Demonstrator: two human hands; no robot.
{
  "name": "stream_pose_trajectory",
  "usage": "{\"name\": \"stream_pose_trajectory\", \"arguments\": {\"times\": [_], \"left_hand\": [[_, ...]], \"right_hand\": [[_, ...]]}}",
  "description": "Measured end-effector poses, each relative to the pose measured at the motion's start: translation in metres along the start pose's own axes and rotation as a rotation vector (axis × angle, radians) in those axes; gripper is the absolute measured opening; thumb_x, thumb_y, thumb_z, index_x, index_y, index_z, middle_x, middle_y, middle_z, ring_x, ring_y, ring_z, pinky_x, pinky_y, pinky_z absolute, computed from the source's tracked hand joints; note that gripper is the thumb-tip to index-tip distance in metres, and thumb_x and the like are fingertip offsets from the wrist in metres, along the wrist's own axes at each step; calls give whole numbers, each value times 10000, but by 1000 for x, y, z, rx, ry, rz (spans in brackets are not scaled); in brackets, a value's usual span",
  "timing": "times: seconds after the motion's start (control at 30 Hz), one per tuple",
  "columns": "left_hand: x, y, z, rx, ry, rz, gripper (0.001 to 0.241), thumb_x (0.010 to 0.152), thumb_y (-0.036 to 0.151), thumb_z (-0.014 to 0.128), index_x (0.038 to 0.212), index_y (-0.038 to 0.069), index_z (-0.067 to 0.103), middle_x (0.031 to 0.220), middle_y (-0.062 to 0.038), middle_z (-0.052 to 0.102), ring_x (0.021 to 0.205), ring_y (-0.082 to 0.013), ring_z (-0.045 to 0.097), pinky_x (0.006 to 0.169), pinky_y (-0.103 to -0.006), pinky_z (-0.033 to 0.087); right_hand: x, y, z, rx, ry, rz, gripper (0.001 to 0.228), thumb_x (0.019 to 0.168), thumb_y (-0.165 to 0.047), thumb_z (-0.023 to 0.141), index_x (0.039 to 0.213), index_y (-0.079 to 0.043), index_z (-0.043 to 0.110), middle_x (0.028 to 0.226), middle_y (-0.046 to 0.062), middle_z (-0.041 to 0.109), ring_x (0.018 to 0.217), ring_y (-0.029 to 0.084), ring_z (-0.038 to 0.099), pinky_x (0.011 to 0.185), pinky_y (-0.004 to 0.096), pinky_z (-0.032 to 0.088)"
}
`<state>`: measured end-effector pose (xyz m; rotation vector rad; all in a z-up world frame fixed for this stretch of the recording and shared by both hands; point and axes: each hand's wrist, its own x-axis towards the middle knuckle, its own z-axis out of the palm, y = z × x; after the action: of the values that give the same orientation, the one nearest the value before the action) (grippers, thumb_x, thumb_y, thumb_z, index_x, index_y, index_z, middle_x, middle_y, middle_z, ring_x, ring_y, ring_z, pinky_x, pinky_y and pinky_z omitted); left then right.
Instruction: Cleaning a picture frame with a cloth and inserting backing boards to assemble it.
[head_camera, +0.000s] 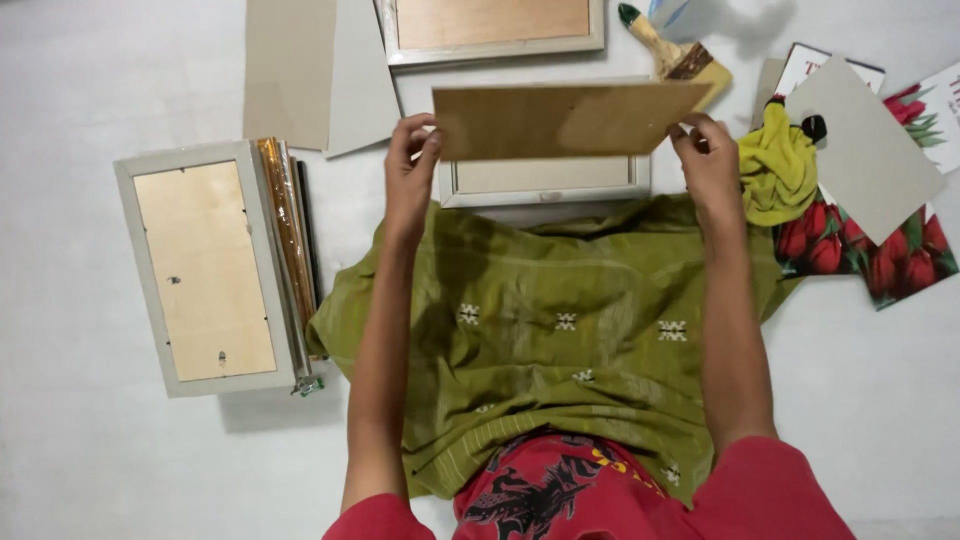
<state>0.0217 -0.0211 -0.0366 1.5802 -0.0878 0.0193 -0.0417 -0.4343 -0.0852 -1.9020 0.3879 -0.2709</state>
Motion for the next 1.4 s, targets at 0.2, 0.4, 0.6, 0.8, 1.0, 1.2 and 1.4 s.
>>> {"name": "stream_pose_trajectory", "arguments": {"times": [0.2, 0.4, 0.6, 0.8, 1.0, 1.2, 1.4], "left_hand": [[31, -57, 16, -237, 12, -143, 173, 1042, 189, 641, 1197, 166, 713, 1113, -75, 675, 1067, -197, 616, 966, -376, 515], [28, -78, -3, 191, -149, -225, 380, 936, 11, 509, 1081, 202, 804, 1017, -81, 741, 983, -209, 669, 929, -390, 552], [22, -126, -21, 454, -158, -274, 293, 986, 232, 606, 1275, 231, 654, 1222, -157, 659, 1170, -387, 651, 1008, -532, 527], [18, -137, -56, 1151, -105, -268, 648, 911, 386, 766, 1447, 133, 504, 1351, -232, 430, 1263, -508, 465, 952, -667, 526], [28, -101, -10, 967, -210, -351, 784, 993, 639, 613, 1618, 262, 326, 1564, -291, 270, 1398, -650, 274, 972, -826, 383], [14, -60, 35, 1016, -296, -380, 767, 1050, 448, 596, 1657, 217, 188, 1639, -295, 191, 1419, -716, 59, 996, -920, 155], [17, -122, 59, 1206, -285, -101, 843, 956, 506, 711, 1631, 211, 301, 1652, -280, 190, 1449, -629, 226, 1065, -757, 378]], "right_hand": [[14, -12, 10, 484, -69, 376, 271, 968, -122, 545, 1165, -134, 730, 1092, 53, 659, 856, 84, 731, 783, 190, 670], [-4, -14, 27, 293, -179, 231, 381, 986, -58, 591, 1364, -103, 608, 1182, 39, 579, 919, 84, 619, 738, 152, 568], [4, 28, 39, 268, -142, 204, 531, 1007, -21, 574, 1516, -132, 468, 1175, 92, 587, 957, 117, 597, 785, 224, 554], [17, 67, 48, 149, -102, 98, 467, 1019, -42, 600, 1477, -63, 512, 1165, 176, 655, 976, 196, 643, 841, 328, 557], [14, 62, 80, -405, 35, -158, 470, 942, -4, 635, 1405, 44, 571, 1186, 266, 584, 1097, 456, 609, 922, 539, 498], [-5, 31, 99, -830, -85, -202, 614, 995, -276, 700, 1480, 57, 528, 1413, 253, 484, 1292, 449, 496, 982, 572, 484], [-23, 35, 120, -970, -210, -93, 639, 1107, -312, 469, 1627, 18, 296, 1652, 316, 194, 1530, 488, 173, 1239, 555, 226]]}}
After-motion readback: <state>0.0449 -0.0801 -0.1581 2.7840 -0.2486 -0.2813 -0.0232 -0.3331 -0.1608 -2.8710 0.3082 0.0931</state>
